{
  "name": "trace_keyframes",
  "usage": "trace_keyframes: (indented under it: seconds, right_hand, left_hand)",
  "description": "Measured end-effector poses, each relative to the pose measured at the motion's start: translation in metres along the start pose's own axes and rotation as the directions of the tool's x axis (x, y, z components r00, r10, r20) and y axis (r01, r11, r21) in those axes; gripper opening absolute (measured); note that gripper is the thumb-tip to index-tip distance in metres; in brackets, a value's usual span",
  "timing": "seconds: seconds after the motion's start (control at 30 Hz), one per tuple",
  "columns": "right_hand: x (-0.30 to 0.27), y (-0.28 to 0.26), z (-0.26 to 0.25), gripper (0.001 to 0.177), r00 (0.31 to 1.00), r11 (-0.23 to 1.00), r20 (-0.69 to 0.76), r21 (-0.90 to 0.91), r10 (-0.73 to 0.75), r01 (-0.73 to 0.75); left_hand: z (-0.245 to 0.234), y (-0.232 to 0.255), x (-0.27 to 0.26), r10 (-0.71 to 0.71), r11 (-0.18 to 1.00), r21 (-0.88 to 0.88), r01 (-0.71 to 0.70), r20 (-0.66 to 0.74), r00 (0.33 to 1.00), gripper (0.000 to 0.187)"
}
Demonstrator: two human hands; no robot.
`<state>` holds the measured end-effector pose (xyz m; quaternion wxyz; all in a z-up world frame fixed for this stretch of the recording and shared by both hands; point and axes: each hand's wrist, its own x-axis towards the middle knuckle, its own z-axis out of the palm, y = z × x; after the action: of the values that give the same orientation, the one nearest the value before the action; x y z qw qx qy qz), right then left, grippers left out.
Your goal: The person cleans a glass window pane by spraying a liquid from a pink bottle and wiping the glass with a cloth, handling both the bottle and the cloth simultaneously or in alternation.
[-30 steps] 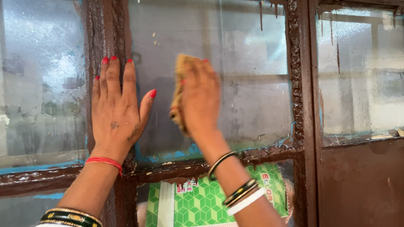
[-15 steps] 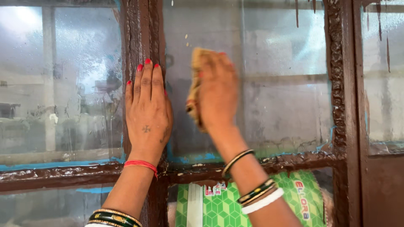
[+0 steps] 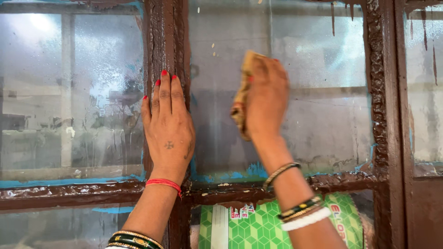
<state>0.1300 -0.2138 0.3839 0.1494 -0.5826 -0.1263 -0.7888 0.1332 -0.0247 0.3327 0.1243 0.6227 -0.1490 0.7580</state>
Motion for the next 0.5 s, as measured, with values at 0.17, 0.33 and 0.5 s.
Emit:
trace_keyframes:
  seconds: [0.17,0.33,0.5]
  right_hand:
    - [-0.017,-0.056,0.03,0.035,0.944,0.953,0.147,-0.025,-0.294,0.301]
    - [-0.028,-0.029,-0.011,0.036,0.905,0.922,0.18,0.04,-0.386,0.385]
    - [-0.003,0.018,-0.027,0.032,0.988,0.993,0.094,0.002,-0.122,0.122]
  left_hand:
    - [-0.001,-0.004,0.0,0.002,1.0,0.005,-0.002,-0.028,1.0,0.058]
    - [-0.005,-0.002,0.0,-0.004,1.0,0.016,0.005,-0.024,1.0,0.055]
    - [-0.005,0.004,0.0,0.176,0.98,0.102,-0.174,-0.014,0.984,0.055]
